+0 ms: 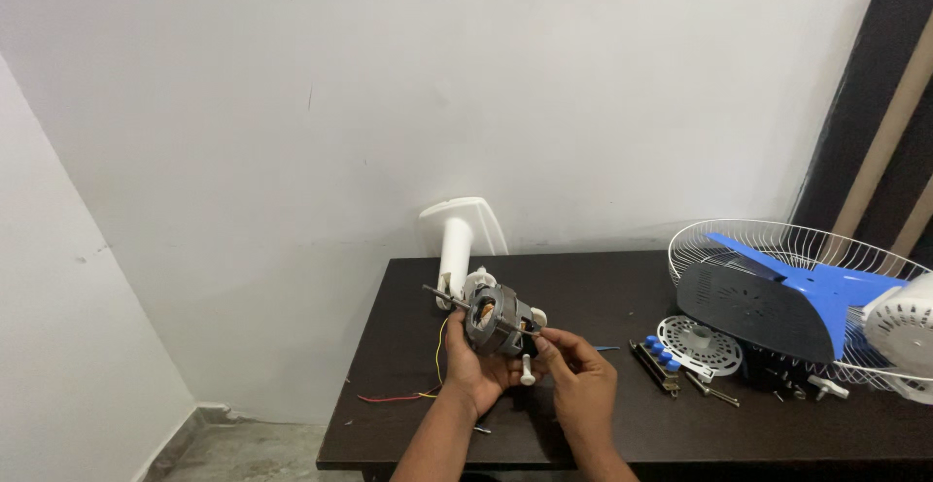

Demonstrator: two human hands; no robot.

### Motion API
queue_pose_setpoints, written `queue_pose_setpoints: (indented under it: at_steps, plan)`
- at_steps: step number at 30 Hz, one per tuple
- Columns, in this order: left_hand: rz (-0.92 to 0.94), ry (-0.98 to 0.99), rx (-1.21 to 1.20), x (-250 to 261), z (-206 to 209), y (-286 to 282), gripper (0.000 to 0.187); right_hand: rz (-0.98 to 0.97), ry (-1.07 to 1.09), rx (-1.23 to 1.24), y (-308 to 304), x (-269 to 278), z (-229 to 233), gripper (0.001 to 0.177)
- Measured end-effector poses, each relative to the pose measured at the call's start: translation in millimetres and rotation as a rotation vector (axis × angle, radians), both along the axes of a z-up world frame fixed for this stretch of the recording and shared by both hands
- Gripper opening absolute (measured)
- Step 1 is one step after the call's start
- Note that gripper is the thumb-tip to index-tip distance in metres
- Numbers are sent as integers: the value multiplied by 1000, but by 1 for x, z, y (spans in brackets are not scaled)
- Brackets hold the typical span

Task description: The person works on a disassembled electric fan motor, using a screwdriver to adjust internal components and a small tool to manipulate parts. The person handles the motor housing, wires, and a white plastic piece, then places the motor on the table to continue adjustments.

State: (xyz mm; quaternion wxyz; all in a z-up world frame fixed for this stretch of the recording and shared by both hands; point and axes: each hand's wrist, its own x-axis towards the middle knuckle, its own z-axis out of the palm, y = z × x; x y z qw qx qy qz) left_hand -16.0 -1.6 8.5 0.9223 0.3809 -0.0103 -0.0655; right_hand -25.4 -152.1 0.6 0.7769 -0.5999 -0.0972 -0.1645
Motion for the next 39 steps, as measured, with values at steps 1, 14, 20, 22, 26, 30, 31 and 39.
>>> queue_pose_setpoints:
  at_steps: [1, 14, 20, 22, 26, 30, 31, 39]
  plan:
    - [13, 4, 7, 1, -1, 0, 91, -6, 24, -4, 0, -1, 1, 19]
    - [311, -94, 252, 3, -10, -2, 70, -210, -22, -40, -4, -17, 8, 17]
    - [509, -247, 434, 9, -15, -6, 45, -323, -323, -187, -5, -36, 16, 12]
    - [572, -256, 556, 6, -16, -9, 44, -352, -316, -203, -4, -43, 18, 15]
    - [707, -406, 785, 7, -10, -10, 51, -414, -267, -252, -2, -44, 22, 13]
    - [683, -347, 786, 1, -9, -10, 54, -455, -408, -309, -6, -46, 19, 8]
    - [699, -371, 799, 1, -9, -12, 55, -462, -470, -324, -9, -46, 18, 7]
    - [663, -287, 764, -11, 7, -16, 51, -513, -599, -478, -22, -50, 16, 12]
